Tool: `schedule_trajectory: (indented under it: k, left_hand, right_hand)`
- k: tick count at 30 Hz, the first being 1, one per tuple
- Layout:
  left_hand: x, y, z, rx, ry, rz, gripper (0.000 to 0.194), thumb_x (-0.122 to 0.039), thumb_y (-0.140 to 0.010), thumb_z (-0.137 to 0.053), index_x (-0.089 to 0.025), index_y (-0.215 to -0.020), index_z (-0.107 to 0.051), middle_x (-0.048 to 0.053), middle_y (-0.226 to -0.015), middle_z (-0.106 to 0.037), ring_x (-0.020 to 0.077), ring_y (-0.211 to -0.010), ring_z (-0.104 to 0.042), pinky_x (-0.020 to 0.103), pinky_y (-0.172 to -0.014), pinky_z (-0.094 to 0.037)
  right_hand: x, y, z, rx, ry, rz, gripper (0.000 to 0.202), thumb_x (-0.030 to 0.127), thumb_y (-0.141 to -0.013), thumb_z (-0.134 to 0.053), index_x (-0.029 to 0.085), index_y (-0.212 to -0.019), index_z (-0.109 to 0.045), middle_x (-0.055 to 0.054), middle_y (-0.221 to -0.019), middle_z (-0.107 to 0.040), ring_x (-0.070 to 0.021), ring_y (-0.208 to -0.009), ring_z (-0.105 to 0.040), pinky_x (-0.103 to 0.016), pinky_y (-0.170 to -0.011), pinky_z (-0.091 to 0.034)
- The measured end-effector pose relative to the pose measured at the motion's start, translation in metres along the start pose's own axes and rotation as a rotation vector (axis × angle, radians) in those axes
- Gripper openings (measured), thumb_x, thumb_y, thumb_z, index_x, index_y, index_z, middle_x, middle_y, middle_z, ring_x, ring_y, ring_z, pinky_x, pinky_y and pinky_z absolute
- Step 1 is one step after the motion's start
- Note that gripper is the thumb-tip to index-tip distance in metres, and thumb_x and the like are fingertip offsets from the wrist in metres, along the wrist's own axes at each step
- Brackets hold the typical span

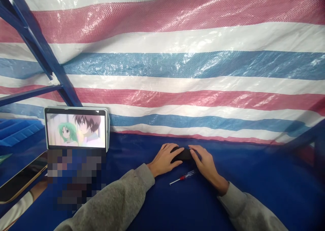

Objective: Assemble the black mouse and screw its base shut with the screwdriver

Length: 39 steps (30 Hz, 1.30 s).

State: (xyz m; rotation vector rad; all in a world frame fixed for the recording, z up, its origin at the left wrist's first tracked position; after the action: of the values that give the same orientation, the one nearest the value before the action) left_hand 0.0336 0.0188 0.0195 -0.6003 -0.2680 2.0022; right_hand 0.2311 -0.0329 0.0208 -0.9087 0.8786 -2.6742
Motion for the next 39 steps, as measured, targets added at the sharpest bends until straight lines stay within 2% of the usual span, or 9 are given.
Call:
schedule_trajectory:
  k: [3,4,8,11,15,19,27,33,39]
  left_hand:
    - [-0.001,0.000,0.001,-0.005,0.007,0.011,0.048,-0.041,-0.095,-0.054,-0.028,-0.140,-0.045,0.009,-0.130,-0.053,0.0250,-0.121,-0.049,0.043,-0.103,-0.039]
    - [-0.002,0.000,0.002,-0.009,0.009,0.012,0.047,-0.041,-0.095,-0.053,-0.028,-0.140,-0.045,0.009,-0.130,-0.053,0.0247,-0.121,-0.050,0.043,-0.103,-0.039]
    - [-0.003,0.000,0.003,-0.015,0.018,0.024,0.040,-0.038,-0.100,-0.043,-0.028,-0.139,-0.046,0.009,-0.129,-0.054,0.0231,-0.121,-0.050,0.041,-0.103,-0.039]
    - [-0.002,0.000,0.002,-0.022,0.033,0.036,0.039,-0.037,-0.102,-0.038,-0.028,-0.139,-0.046,0.008,-0.130,-0.054,0.0220,-0.122,-0.050,0.041,-0.103,-0.038]
    - [-0.002,0.000,0.003,-0.024,0.048,0.050,0.039,-0.037,-0.102,-0.037,-0.027,-0.139,-0.047,0.007,-0.131,-0.054,0.0216,-0.123,-0.049,0.040,-0.104,-0.039]
    - [-0.005,-0.001,0.008,-0.053,0.112,0.048,0.038,-0.036,-0.103,-0.034,-0.025,-0.136,-0.049,0.007,-0.130,-0.056,0.0203,-0.121,-0.051,0.039,-0.104,-0.038]
    - [-0.002,0.001,0.020,-0.255,0.274,0.077,0.035,-0.033,-0.103,-0.033,-0.020,-0.111,-0.065,0.007,-0.107,-0.067,0.0194,-0.102,-0.060,0.036,-0.094,-0.042]
    - [-0.002,0.002,0.019,-0.299,0.282,0.052,0.026,-0.034,-0.100,-0.045,-0.019,-0.103,-0.066,0.005,-0.098,-0.071,0.0182,-0.092,-0.063,0.035,-0.089,-0.043]
    - [0.002,0.002,0.016,-0.356,0.272,0.066,0.023,-0.034,-0.098,-0.051,-0.019,-0.098,-0.068,0.004,-0.093,-0.072,0.0170,-0.085,-0.064,0.033,-0.085,-0.044]
  right_hand:
    - [0.014,-0.009,0.022,-0.118,0.002,0.104,0.026,0.027,-0.093,-0.044,0.019,-0.092,-0.068,-0.008,-0.085,-0.070,-0.0202,-0.081,-0.065,-0.035,-0.079,-0.049]
    - [0.021,-0.014,0.027,-0.019,-0.009,0.127,0.025,0.026,-0.093,-0.044,0.019,-0.090,-0.068,-0.006,-0.079,-0.069,-0.0180,-0.072,-0.063,-0.032,-0.071,-0.049]
    - [0.043,-0.023,0.033,0.674,0.128,0.079,0.012,0.025,-0.084,-0.058,0.023,-0.088,-0.069,0.001,-0.065,-0.065,-0.0149,-0.056,-0.058,-0.027,-0.056,-0.041]
    - [0.047,-0.019,0.029,0.878,0.318,0.017,0.023,0.021,-0.072,-0.070,0.026,-0.095,-0.069,-0.001,-0.074,-0.070,-0.0208,-0.070,-0.064,-0.028,-0.061,-0.041]
    - [0.040,-0.010,0.017,0.983,0.410,-0.023,0.024,0.023,-0.072,-0.072,0.027,-0.095,-0.069,-0.004,-0.087,-0.072,-0.0265,-0.086,-0.066,-0.031,-0.069,-0.043]
    - [0.038,-0.014,0.018,0.953,0.343,0.017,0.015,0.024,-0.073,-0.071,0.026,-0.088,-0.070,-0.003,-0.085,-0.071,-0.0236,-0.082,-0.066,-0.030,-0.068,-0.043]
    - [0.065,-0.061,0.057,0.612,0.097,0.092,0.012,0.034,-0.083,-0.062,0.026,-0.081,-0.070,-0.003,-0.081,-0.065,-0.0170,-0.070,-0.060,-0.028,-0.062,-0.043]
    - [0.083,-0.089,0.077,0.514,0.055,0.032,0.021,0.039,-0.085,-0.059,0.023,-0.084,-0.072,-0.002,-0.076,-0.069,-0.0163,-0.066,-0.060,-0.029,-0.062,-0.043]
    - [0.080,-0.087,0.081,0.481,0.052,0.029,0.023,0.041,-0.086,-0.058,0.023,-0.084,-0.072,-0.002,-0.077,-0.070,-0.0154,-0.064,-0.059,-0.028,-0.060,-0.043]
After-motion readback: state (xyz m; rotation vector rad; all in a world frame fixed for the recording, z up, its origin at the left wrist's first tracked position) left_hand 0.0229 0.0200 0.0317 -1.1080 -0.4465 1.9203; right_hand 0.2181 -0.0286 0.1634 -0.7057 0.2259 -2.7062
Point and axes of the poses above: each hand's wrist, its own y-axis away from the middle knuckle, its own z-axis out of the back of the hand, x = y × z, the point moved 3 cm from there along -y, towards the middle knuckle
